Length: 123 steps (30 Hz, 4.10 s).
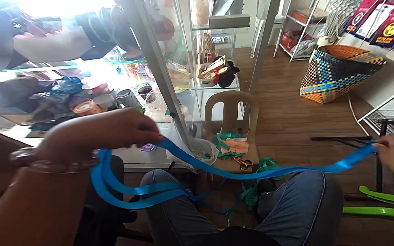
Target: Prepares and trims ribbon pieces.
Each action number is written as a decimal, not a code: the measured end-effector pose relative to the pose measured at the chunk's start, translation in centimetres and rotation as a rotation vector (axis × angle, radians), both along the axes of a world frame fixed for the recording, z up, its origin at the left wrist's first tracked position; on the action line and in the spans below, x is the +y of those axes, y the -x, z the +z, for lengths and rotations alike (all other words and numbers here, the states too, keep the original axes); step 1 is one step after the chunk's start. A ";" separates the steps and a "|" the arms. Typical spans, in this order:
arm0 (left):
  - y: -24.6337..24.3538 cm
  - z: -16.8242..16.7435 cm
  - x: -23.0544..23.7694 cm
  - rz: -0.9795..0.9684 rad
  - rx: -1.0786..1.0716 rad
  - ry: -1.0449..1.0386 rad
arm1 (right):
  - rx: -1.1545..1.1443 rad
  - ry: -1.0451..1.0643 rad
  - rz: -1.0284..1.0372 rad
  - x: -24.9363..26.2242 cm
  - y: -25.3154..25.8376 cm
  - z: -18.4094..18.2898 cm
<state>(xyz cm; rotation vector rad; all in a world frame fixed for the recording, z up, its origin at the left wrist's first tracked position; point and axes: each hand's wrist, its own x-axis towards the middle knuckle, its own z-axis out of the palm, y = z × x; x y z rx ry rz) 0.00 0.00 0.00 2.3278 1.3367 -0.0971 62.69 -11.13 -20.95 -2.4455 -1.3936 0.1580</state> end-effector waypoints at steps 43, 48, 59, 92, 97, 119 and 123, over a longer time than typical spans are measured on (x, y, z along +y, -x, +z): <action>-11.6 -1.8 -4.3 -0.590 -0.035 0.205 | 0.758 -0.330 1.564 3.0 28.3 7.4; -9.6 -1.1 -4.6 -0.468 0.010 0.167 | 0.664 -0.389 1.651 4.4 28.1 6.9; 0.6 -0.2 -1.0 -0.076 -0.144 0.281 | 0.282 0.208 0.559 6.1 7.0 -1.0; -4.8 -7.7 -1.9 0.653 -2.137 -0.157 | 0.258 0.304 0.564 6.2 8.6 -4.5; -3.6 -6.8 -1.1 0.721 -2.089 -0.223 | 0.252 0.272 0.587 6.9 9.5 -5.3; -12.9 -14.0 -9.4 -0.075 -1.115 -0.695 | 0.014 -1.008 0.918 -1.1 31.0 8.3; -12.6 -13.9 -9.6 -0.087 -1.134 -0.644 | 0.106 -1.025 0.912 -1.3 31.4 8.1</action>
